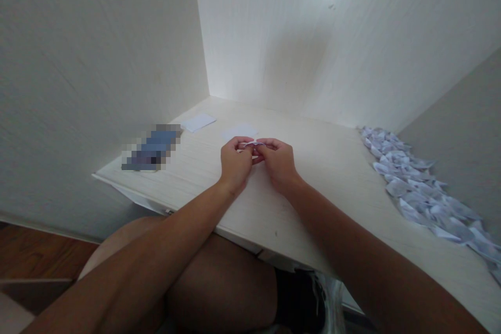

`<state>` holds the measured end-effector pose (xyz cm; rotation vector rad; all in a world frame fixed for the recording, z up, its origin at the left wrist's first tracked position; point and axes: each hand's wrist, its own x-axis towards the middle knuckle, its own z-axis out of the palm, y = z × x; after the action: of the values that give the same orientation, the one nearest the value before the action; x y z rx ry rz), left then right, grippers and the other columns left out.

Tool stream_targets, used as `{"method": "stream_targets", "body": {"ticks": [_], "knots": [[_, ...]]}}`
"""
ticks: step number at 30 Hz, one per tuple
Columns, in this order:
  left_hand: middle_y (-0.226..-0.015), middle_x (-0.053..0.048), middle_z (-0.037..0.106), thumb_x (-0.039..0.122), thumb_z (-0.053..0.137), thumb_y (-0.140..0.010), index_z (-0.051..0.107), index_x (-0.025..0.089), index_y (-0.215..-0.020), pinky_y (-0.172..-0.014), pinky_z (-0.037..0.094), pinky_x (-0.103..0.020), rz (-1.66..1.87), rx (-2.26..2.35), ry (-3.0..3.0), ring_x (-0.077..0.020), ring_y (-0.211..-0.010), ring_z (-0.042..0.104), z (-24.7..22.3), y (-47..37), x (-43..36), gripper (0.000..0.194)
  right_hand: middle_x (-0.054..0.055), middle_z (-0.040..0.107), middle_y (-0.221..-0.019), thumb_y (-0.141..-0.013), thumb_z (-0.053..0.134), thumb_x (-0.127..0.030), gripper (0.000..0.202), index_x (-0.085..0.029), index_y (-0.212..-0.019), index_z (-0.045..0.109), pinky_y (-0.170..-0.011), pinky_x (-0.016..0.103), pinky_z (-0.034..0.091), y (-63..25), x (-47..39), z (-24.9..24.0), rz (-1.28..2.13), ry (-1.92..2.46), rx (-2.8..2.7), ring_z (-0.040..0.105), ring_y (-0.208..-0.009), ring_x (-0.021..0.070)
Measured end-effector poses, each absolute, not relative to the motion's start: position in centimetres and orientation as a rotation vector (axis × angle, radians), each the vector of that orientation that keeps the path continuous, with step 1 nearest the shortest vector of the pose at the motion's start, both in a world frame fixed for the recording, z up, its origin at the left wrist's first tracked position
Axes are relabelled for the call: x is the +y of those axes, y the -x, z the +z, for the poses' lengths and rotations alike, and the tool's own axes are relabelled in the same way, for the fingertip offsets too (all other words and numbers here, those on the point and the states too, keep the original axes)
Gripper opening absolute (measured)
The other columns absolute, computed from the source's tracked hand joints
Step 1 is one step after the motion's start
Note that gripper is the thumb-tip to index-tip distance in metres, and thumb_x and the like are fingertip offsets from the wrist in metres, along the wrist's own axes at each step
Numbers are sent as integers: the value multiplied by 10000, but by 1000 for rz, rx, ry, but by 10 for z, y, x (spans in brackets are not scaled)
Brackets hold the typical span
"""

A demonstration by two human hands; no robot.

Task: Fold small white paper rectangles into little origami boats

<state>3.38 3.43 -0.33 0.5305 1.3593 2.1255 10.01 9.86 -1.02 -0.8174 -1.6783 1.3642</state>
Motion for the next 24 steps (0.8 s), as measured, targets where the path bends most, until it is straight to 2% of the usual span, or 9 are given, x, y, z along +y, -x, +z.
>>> {"method": "stream_targets", "body": {"ticks": [7, 11, 19, 24], "knots": [[-636, 5, 635, 58, 652, -700, 656, 147, -798, -671, 650, -357, 2152, 1341, -542, -142, -607, 663, -5, -33, 33, 132, 134, 790, -904, -748, 662, -142, 198, -118, -942, 693, -647, 306, 611, -101, 100, -11, 1442, 848, -1585, 755, -739, 198], [-689, -9, 645, 45, 666, -685, 673, 134, -798, -709, 659, -367, 2151, 1355, -551, -150, -645, 690, -8, -32, 36, 144, 142, 795, -943, -776, 633, -132, 233, -108, -995, 708, -676, 306, 610, -104, 101, -12, 1357, 857, -1603, 761, -770, 197], [-715, -30, 661, 153, 674, -773, 725, 131, -897, -554, 633, -330, 2260, 1557, -520, -175, -628, 685, -10, -34, 40, 136, 104, 802, -855, -817, 634, -172, 200, -129, -958, 770, -744, 343, 602, -98, 85, 2, 967, 902, -1687, 760, -746, 218], [-761, -56, 709, 190, 659, -804, 749, 131, -947, -558, 613, -319, 2295, 1707, -449, -175, -619, 687, -15, -39, 51, 178, 101, 809, -896, -867, 602, -216, 220, -153, -962, 790, -756, 345, 584, -101, 83, 5, 761, 901, -1782, 757, -750, 220]]}}
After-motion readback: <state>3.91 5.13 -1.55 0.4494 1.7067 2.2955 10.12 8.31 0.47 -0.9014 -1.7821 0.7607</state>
